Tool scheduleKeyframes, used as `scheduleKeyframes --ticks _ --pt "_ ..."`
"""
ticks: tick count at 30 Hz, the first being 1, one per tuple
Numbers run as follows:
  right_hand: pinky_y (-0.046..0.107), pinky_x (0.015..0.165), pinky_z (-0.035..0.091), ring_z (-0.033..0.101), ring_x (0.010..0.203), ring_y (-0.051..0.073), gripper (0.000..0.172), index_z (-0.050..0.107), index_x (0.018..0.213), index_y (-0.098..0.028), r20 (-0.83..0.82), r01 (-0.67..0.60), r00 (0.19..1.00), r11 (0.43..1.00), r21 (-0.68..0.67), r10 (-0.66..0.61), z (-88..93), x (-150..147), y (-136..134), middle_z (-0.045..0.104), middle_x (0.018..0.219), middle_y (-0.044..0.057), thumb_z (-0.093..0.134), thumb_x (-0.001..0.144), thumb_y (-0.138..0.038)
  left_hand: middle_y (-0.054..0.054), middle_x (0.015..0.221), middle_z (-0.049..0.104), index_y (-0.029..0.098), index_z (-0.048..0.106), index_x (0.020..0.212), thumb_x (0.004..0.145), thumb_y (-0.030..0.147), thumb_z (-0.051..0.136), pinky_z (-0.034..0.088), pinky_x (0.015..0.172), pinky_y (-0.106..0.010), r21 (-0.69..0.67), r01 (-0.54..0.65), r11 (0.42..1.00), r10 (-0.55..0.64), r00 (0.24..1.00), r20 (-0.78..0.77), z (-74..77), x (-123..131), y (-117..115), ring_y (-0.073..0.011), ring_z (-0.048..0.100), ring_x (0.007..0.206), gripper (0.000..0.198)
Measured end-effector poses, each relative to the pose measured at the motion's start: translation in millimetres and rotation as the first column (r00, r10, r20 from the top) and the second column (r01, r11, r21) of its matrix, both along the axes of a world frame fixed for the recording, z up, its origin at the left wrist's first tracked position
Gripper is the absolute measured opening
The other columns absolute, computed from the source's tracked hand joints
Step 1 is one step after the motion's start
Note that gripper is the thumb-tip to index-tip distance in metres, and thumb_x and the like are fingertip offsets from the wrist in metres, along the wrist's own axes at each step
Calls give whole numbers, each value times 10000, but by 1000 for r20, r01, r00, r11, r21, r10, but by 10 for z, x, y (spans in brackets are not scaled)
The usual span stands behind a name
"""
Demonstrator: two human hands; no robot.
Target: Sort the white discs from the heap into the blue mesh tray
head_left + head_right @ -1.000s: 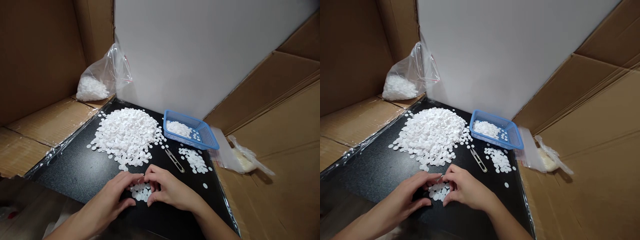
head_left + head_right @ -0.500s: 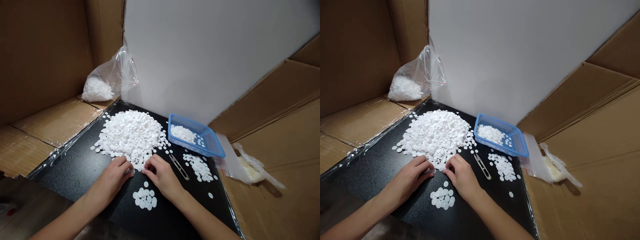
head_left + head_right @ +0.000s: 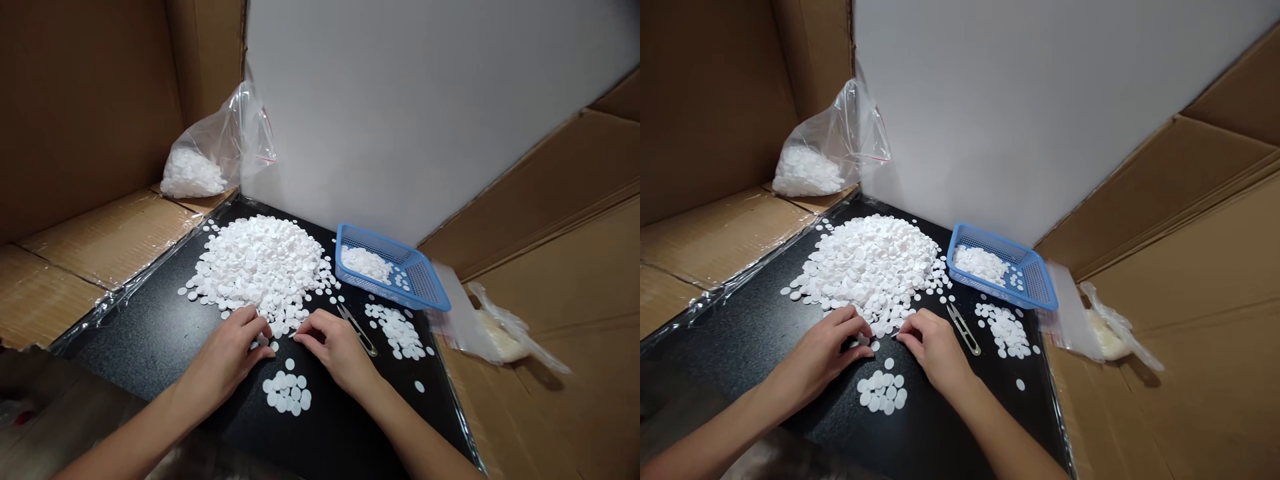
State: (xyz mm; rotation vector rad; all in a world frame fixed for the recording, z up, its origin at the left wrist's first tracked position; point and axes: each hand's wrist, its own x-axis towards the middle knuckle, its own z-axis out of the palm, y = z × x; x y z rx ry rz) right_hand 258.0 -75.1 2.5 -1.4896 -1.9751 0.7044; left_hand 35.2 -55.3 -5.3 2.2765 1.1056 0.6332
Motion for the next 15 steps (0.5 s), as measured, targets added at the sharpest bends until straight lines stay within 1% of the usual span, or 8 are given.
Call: scheduleKeyframes --ticks 3,7,10,15 --pt "256 636 441 568 704 147 133 612 776 -197 -12 -31 999 999 -12 31 -8 3 8 600 785 -5 639 868 -105 -8 913 551 242 618 944 927 173 579 429 695 -298 49 2 999 -1 1000 -31 64 45 34 -199 558 834 81" --pt "228 616 421 535 688 121 172 591 769 -192 -27 -103 994 992 -68 102 44 34 8 551 798 -21 633 821 -33 -18 903 558 218 628 906 891 97 574 415 700 -320 132 8 991 13 988 -154 127 176 77 -211 555 838 134" --pt "218 611 408 523 687 111 182 601 749 -188 5 -161 986 976 -147 164 114 96 4 525 808 -25 658 792 -21 -25 869 558 201 624 838 861 66 582 397 676 -320 158 12 987 22 977 -214 118 248 106 -215 548 810 143" --pt "216 617 409 526 719 116 144 624 773 -192 42 -220 971 949 -228 235 152 223 -2 515 847 -19 671 815 -63 -21 847 572 201 611 802 875 83 570 398 687 -323 196 19 980 20 981 -194 74 254 129 -210 545 796 144"
